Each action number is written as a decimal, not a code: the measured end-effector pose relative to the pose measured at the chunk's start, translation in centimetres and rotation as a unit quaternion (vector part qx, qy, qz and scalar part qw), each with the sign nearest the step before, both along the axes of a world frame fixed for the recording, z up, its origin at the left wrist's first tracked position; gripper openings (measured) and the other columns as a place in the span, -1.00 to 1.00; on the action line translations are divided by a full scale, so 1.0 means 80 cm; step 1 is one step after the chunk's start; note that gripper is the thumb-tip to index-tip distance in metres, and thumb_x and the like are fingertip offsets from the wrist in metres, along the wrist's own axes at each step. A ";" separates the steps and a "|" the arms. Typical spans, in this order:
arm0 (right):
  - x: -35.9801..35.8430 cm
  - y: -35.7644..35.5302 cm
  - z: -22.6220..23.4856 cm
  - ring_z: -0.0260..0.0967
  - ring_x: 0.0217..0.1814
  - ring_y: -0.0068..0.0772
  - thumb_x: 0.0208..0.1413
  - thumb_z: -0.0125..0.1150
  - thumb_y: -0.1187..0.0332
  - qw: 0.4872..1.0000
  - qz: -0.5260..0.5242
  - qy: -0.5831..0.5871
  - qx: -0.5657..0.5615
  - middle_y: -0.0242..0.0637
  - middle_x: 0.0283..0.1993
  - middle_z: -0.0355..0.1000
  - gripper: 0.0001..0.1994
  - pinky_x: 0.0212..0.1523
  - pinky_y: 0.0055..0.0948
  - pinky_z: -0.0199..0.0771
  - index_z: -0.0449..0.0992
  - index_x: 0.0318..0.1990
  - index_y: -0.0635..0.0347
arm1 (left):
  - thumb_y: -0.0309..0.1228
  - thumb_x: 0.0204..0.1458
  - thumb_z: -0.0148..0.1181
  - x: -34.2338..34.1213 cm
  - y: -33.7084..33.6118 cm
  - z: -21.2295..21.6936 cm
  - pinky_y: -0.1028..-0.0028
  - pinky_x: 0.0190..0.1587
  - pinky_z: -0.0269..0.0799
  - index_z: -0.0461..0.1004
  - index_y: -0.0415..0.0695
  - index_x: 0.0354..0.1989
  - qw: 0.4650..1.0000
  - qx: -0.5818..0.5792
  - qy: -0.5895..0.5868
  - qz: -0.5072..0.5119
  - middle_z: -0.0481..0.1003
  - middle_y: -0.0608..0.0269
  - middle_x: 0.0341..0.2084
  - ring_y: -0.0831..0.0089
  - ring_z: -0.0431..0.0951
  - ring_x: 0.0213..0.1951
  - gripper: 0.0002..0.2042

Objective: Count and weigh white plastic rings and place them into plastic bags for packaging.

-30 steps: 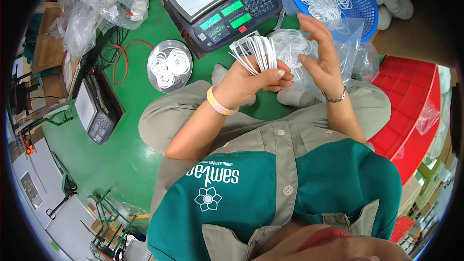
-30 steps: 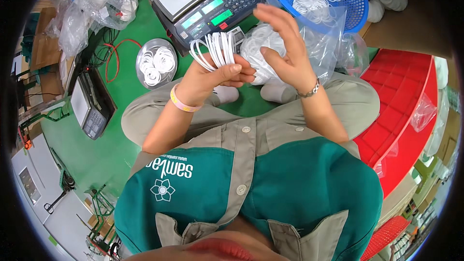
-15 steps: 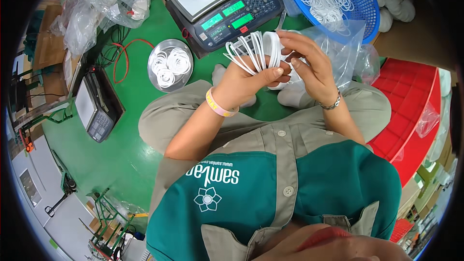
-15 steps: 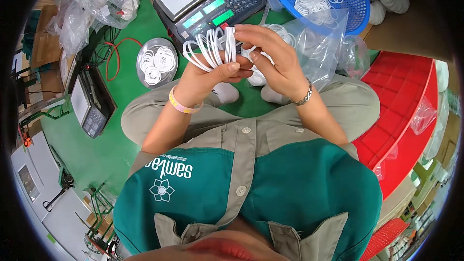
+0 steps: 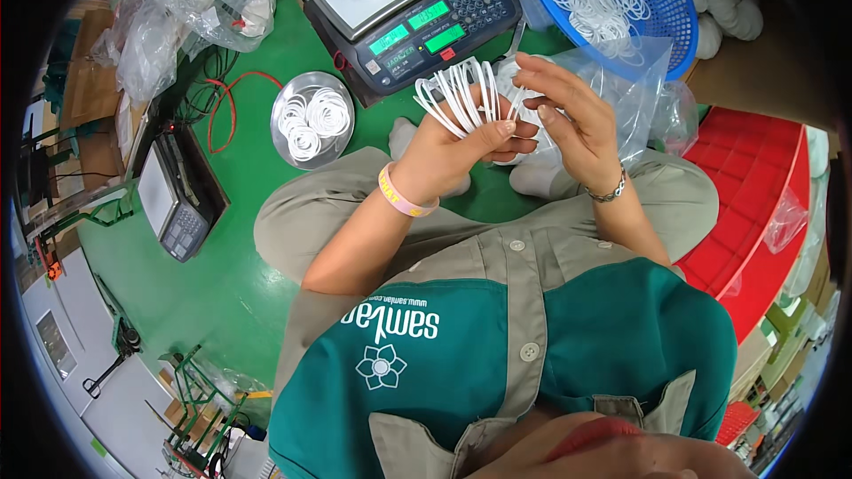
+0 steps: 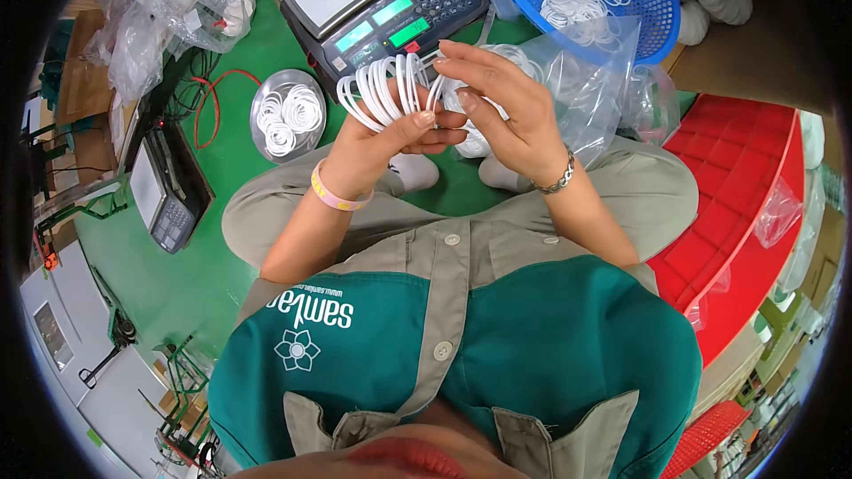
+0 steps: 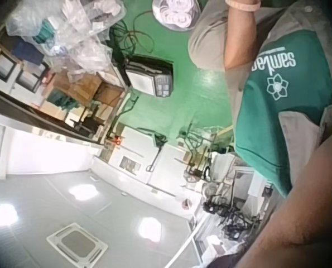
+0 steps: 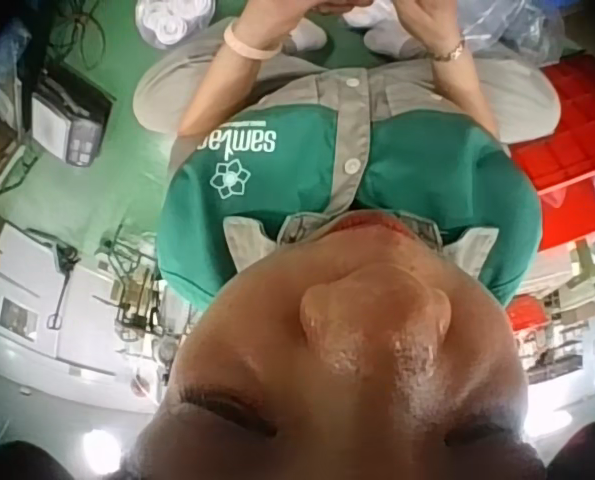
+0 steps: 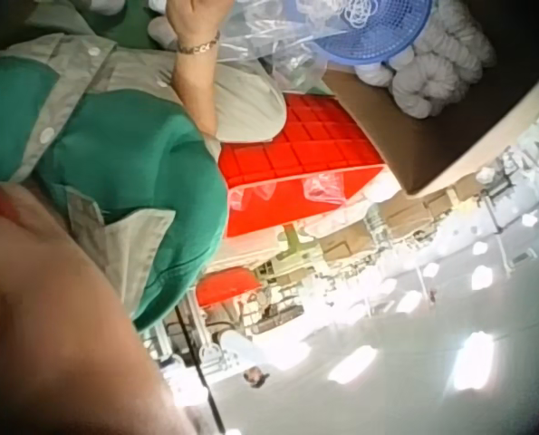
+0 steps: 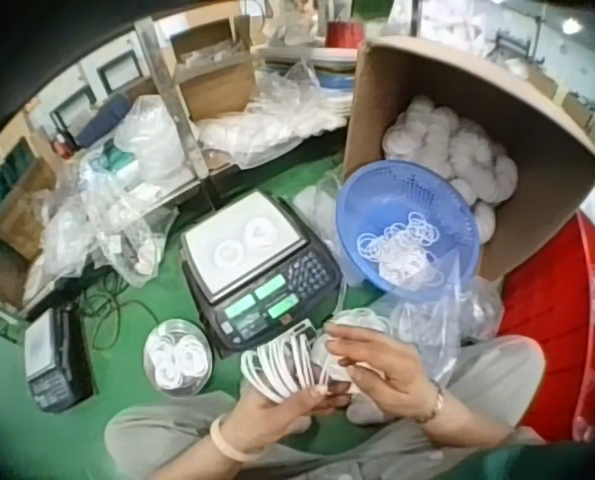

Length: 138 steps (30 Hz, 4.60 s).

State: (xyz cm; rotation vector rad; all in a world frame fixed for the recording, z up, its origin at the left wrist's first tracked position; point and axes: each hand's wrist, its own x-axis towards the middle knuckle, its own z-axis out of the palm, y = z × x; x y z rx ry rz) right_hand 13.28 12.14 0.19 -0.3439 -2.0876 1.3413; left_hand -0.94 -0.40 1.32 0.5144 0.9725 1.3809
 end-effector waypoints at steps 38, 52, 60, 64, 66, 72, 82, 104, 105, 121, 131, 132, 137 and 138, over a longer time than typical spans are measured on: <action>0.004 0.001 0.002 0.14 -0.35 -0.39 0.00 0.14 0.22 0.994 0.006 0.002 0.112 -0.30 -0.35 0.15 -0.68 -0.33 -0.46 0.21 0.51 -0.10 0.15 | -0.43 0.09 0.05 0.003 0.000 0.002 0.52 -0.28 0.49 0.43 -0.27 -0.22 1.000 -0.001 -0.005 -0.015 0.50 0.20 -0.34 0.40 0.56 -0.26 -0.83; 0.002 0.000 0.001 0.24 -0.29 -0.35 0.07 0.06 0.18 0.994 0.004 0.025 0.104 -0.22 -0.27 0.29 -0.67 -0.28 -0.45 0.28 0.50 -0.11 0.20 | -0.38 0.10 0.06 0.002 -0.001 0.001 0.44 -0.21 0.49 0.43 -0.30 -0.18 0.999 -0.003 -0.009 -0.049 0.50 0.14 -0.30 0.34 0.56 -0.22 -0.77; 0.001 -0.002 -0.001 0.24 -0.31 -0.34 0.09 0.04 0.16 0.993 -0.011 0.048 0.105 -0.24 -0.31 0.26 -0.64 -0.27 -0.43 0.29 0.50 -0.09 0.20 | -0.34 0.11 0.04 0.002 -0.002 0.001 0.44 -0.21 0.49 0.42 -0.31 -0.17 0.999 0.000 -0.004 -0.042 0.50 0.14 -0.29 0.31 0.55 -0.21 -0.74; -0.001 0.000 -0.004 0.24 -0.31 -0.35 0.08 0.04 0.15 0.990 -0.014 0.057 0.125 -0.24 -0.29 0.26 -0.64 -0.27 -0.44 0.29 0.50 -0.09 0.21 | -0.34 0.11 0.04 0.002 -0.003 -0.002 0.43 -0.20 0.49 0.42 -0.31 -0.17 0.999 0.000 -0.011 -0.051 0.50 0.15 -0.29 0.31 0.55 -0.21 -0.74; -0.001 0.000 -0.004 0.24 -0.31 -0.36 0.09 0.03 0.15 0.991 -0.003 0.054 0.125 -0.23 -0.28 0.26 -0.64 -0.27 -0.45 0.28 0.49 -0.08 0.20 | -0.34 0.11 0.04 0.002 -0.003 -0.003 0.43 -0.20 0.49 0.42 -0.31 -0.17 0.999 0.003 -0.013 -0.051 0.50 0.15 -0.29 0.31 0.55 -0.21 -0.75; 0.002 -0.002 -0.003 0.24 -0.31 -0.37 0.10 0.00 0.15 0.995 0.015 0.042 0.090 -0.21 -0.26 0.27 -0.64 -0.32 -0.46 0.27 0.51 -0.08 0.19 | -0.34 0.11 0.05 0.003 -0.002 -0.005 0.42 -0.21 0.50 0.42 -0.30 -0.18 0.999 0.003 -0.005 -0.048 0.50 0.14 -0.29 0.31 0.55 -0.22 -0.75; 0.006 -0.001 -0.004 0.25 -0.31 -0.38 0.11 0.01 0.15 0.994 0.008 0.048 0.094 -0.22 -0.25 0.29 -0.64 -0.35 -0.49 0.25 0.52 -0.10 0.21 | -0.33 0.15 -0.04 0.002 -0.003 -0.001 0.34 -0.14 0.49 0.36 -0.30 -0.06 0.998 -0.005 0.018 -0.057 0.47 0.04 -0.19 0.17 0.54 -0.18 -0.70; -0.002 -0.003 -0.004 0.25 -0.35 -0.25 0.05 -0.04 -0.03 0.993 0.026 0.008 0.117 -0.21 -0.39 0.26 -0.55 -0.33 -0.38 0.30 0.50 -0.07 0.08 | -0.41 0.13 0.00 0.000 -0.005 -0.009 0.46 -0.20 0.50 0.40 -0.32 -0.12 0.993 0.012 -0.059 -0.100 0.47 0.13 -0.24 0.33 0.53 -0.20 -0.76; -0.002 -0.004 -0.004 0.25 -0.35 -0.25 0.05 -0.04 -0.03 0.993 0.025 0.010 0.115 -0.21 -0.39 0.26 -0.55 -0.32 -0.38 0.30 0.50 -0.07 0.08 | -0.41 0.13 0.00 0.000 -0.005 -0.009 0.46 -0.20 0.50 0.39 -0.32 -0.12 0.993 0.019 -0.053 -0.104 0.47 0.13 -0.24 0.33 0.53 -0.21 -0.76; -0.001 -0.003 -0.002 0.21 -0.39 -0.29 0.07 -0.05 0.01 0.992 0.049 0.006 0.119 -0.24 -0.43 0.23 -0.57 -0.38 -0.41 0.26 0.50 -0.04 0.05 | -0.39 0.13 -0.01 -0.002 -0.005 -0.011 0.46 -0.19 0.49 0.39 -0.30 -0.11 0.991 0.011 -0.023 -0.128 0.46 0.15 -0.21 0.29 0.53 -0.18 -0.75; 0.003 0.000 -0.001 0.17 -0.39 -0.32 0.08 -0.08 0.02 0.992 0.052 -0.001 0.114 -0.25 -0.43 0.21 -0.56 -0.37 -0.42 0.22 0.49 -0.02 0.08 | -0.40 0.12 -0.04 -0.006 -0.005 -0.010 0.41 -0.15 0.47 0.29 -0.21 0.01 0.988 -0.012 -0.075 -0.135 0.44 0.14 -0.14 0.22 0.51 -0.14 -0.70; 0.004 0.000 0.000 0.18 -0.39 -0.32 0.08 -0.08 0.02 0.992 0.053 -0.002 0.113 -0.25 -0.42 0.22 -0.55 -0.36 -0.42 0.22 0.49 -0.02 0.09 | -0.41 0.12 -0.04 -0.006 -0.005 -0.010 0.40 -0.15 0.47 0.28 -0.22 0.01 0.988 -0.018 -0.078 -0.134 0.43 0.13 -0.13 0.21 0.51 -0.13 -0.70; 0.004 -0.001 -0.003 0.22 -0.35 -0.29 0.08 -0.06 0.02 0.993 0.044 0.008 0.111 -0.22 -0.38 0.25 -0.55 -0.32 -0.40 0.25 0.49 -0.05 0.13 | -0.45 0.10 -0.07 -0.007 -0.005 -0.009 0.35 -0.14 0.47 0.26 -0.22 0.01 0.987 -0.019 -0.101 -0.122 0.40 0.08 -0.10 0.13 0.50 -0.12 -0.71; 0.003 -0.001 -0.004 0.22 -0.34 -0.29 0.08 -0.06 0.02 0.993 0.043 0.013 0.108 -0.22 -0.38 0.26 -0.55 -0.31 -0.40 0.26 0.49 -0.06 0.14 | -0.46 0.10 -0.08 -0.007 -0.005 -0.008 0.35 -0.14 0.47 0.26 -0.22 0.00 0.987 -0.022 -0.100 -0.123 0.40 0.07 -0.10 0.12 0.50 -0.12 -0.71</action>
